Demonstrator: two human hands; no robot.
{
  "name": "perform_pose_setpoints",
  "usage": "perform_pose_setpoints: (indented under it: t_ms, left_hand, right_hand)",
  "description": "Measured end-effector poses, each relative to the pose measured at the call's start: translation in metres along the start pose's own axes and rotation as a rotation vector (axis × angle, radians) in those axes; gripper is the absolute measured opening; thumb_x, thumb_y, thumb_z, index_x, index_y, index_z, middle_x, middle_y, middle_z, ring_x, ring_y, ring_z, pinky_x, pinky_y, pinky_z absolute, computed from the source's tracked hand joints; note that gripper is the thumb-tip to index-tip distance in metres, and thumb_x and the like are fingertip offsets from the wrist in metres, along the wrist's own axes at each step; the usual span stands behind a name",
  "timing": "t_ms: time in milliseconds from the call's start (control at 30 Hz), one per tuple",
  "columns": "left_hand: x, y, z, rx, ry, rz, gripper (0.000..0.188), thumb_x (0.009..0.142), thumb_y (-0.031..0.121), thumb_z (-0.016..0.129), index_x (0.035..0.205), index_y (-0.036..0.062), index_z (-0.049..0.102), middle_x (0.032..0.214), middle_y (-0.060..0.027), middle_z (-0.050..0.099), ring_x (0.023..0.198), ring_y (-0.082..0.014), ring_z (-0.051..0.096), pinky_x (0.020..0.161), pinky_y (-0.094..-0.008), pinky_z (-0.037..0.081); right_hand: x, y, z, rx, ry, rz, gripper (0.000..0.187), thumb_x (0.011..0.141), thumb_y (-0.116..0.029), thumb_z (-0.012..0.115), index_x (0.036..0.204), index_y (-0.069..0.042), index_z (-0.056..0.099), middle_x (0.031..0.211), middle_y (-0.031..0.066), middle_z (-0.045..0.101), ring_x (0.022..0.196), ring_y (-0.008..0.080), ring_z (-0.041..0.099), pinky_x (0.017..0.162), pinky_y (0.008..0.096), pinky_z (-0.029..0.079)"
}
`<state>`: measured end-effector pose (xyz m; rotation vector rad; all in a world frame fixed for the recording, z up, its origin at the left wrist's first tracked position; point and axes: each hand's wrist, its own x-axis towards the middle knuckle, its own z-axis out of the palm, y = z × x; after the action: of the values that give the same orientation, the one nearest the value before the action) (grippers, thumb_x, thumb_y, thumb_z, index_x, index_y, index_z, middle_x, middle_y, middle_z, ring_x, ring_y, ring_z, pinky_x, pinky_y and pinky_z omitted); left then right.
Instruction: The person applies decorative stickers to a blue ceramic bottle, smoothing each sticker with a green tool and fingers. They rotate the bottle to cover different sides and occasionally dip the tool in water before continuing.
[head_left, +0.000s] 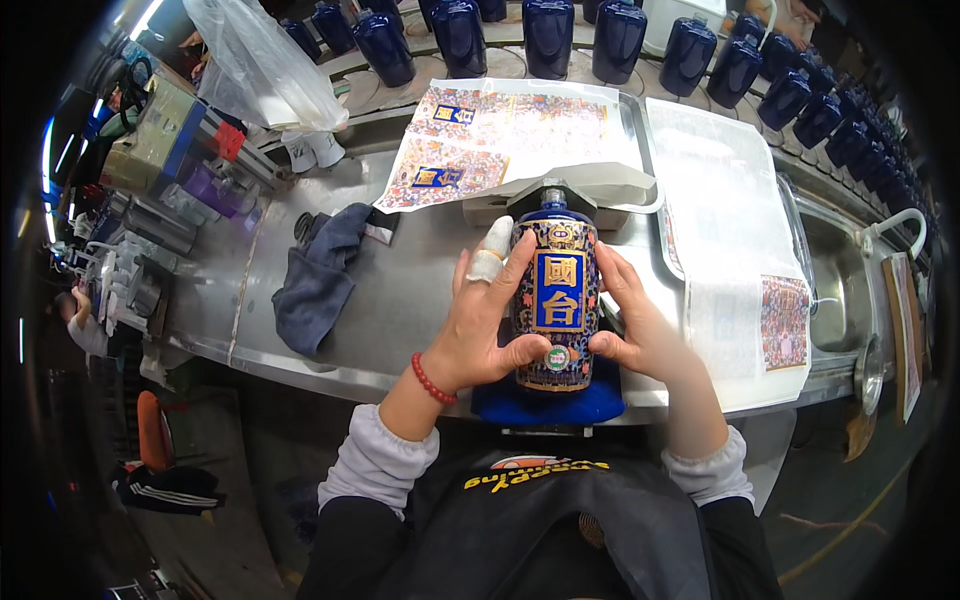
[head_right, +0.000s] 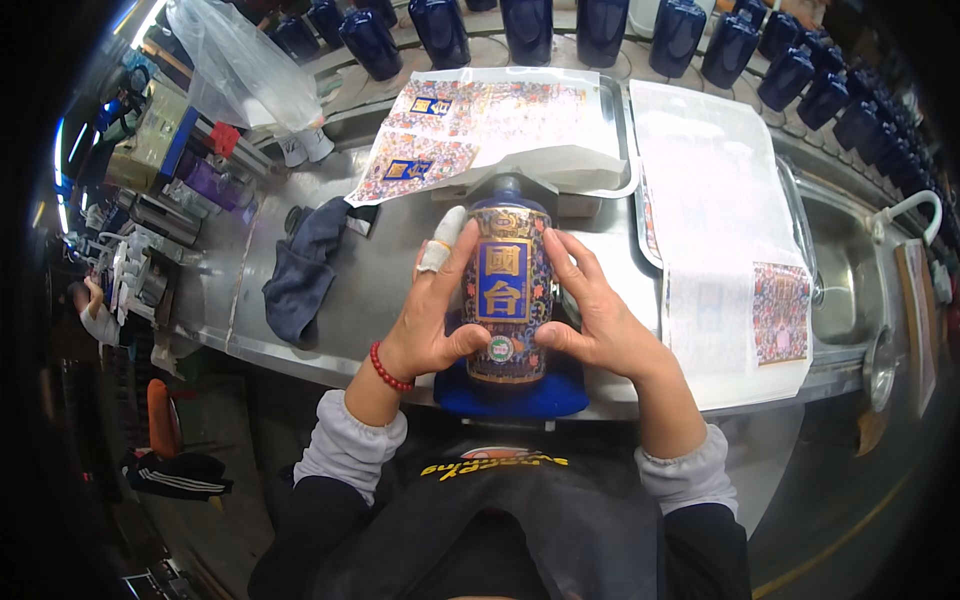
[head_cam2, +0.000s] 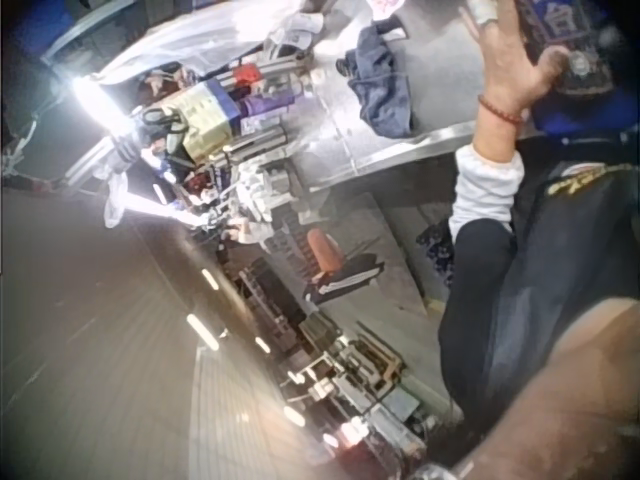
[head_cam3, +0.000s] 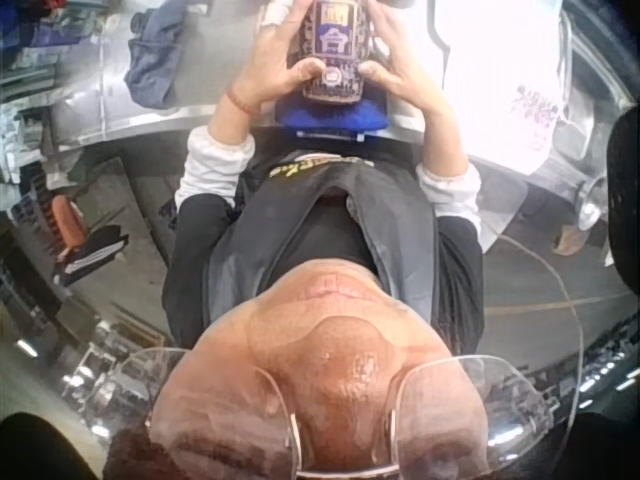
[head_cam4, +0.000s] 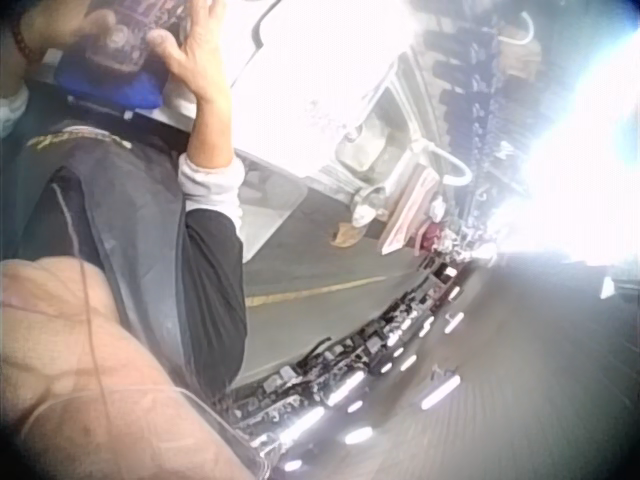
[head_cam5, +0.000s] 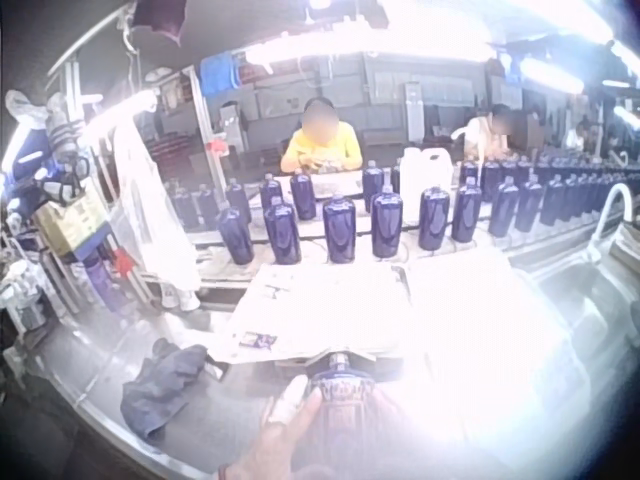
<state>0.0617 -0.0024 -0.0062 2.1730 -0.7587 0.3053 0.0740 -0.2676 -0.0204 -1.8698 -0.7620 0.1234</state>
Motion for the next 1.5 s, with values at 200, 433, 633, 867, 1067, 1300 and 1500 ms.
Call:
perform_pose_setpoints:
  t_ms: [200,433,633,867,1067,1300,1500]
  left_hand:
    - [-0.007,-0.013,-0.001,-0.148,-0.062,-0.018,0.109,0.083,0.081,0.058,0.161,0.0111,0.03,0.161,-0.0297,0.03,0.152,-0.0476,0.023,0.12,-0.0615,0.008]
    - [-0.008,-0.015,-0.002,-0.111,-0.106,0.055,0.113,0.078,0.078,0.066,0.163,0.0154,0.025,0.163,-0.0287,0.027,0.154,-0.0459,0.018,0.119,-0.0632,0.007]
    - [-0.008,-0.014,-0.002,-0.097,-0.108,0.056,0.115,0.077,0.078,0.068,0.164,0.0156,0.024,0.164,-0.0281,0.025,0.153,-0.0465,0.019,0.12,-0.0621,0.008]
    - [-0.009,-0.014,-0.002,-0.095,-0.116,0.054,0.117,0.076,0.079,0.069,0.164,0.0164,0.023,0.164,-0.0266,0.026,0.154,-0.0446,0.019,0.121,-0.0615,0.008]
    - [-0.009,-0.013,-0.002,-0.083,-0.133,0.043,0.118,0.076,0.08,0.067,0.164,0.0158,0.022,0.165,-0.0252,0.025,0.154,-0.0435,0.019,0.121,-0.0603,0.007]
    - [-0.011,-0.018,-0.005,-0.135,-0.152,0.06,0.122,0.073,0.08,0.07,0.165,0.0183,0.02,0.167,-0.0232,0.023,0.155,-0.0422,0.018,0.12,-0.0631,0.006]
    - [-0.012,-0.018,-0.007,-0.045,-0.175,0.065,0.127,0.07,0.08,0.073,0.165,0.0202,0.016,0.169,-0.0209,0.019,0.156,-0.0423,0.017,0.118,-0.0683,0.004]
  right_hand:
    - [-0.005,0.008,-0.004,0.068,-0.031,0.061,0.11,0.084,-0.07,0.067,0.164,-0.009,0.021,0.162,0.0195,0.028,0.133,0.0314,0.041,0.108,0.0403,0.041]
    - [-0.004,0.012,0.001,0.004,-0.027,-0.092,0.118,0.074,-0.059,0.084,0.164,-0.016,0.022,0.162,0.0203,0.029,0.143,0.0354,0.039,0.111,0.0438,0.044]
    - [-0.005,0.011,-0.004,-0.073,-0.049,-0.055,0.127,0.066,-0.061,0.088,0.164,-0.016,0.021,0.16,0.0198,0.03,0.143,0.0359,0.039,0.111,0.0452,0.044]
    - [-0.004,0.013,-0.004,-0.09,-0.046,-0.076,0.129,0.064,-0.062,0.088,0.165,-0.018,0.02,0.162,0.0194,0.029,0.143,0.0366,0.038,0.111,0.0454,0.044]
    - [-0.004,0.013,-0.005,-0.109,-0.058,-0.034,0.14,0.056,-0.065,0.088,0.164,-0.01,0.019,0.159,0.0162,0.035,0.117,0.0248,0.048,0.112,0.0417,0.039]
    - [-0.004,0.011,-0.007,-0.062,-0.082,-0.069,0.139,0.059,-0.065,0.088,0.165,-0.009,0.017,0.165,0.0189,0.027,0.139,0.0292,0.039,0.11,0.0396,0.04]
    - [-0.004,0.011,-0.005,-0.083,-0.076,-0.064,0.14,0.059,-0.064,0.089,0.165,-0.009,0.015,0.166,0.0202,0.024,0.144,0.0307,0.035,0.11,0.0398,0.04]
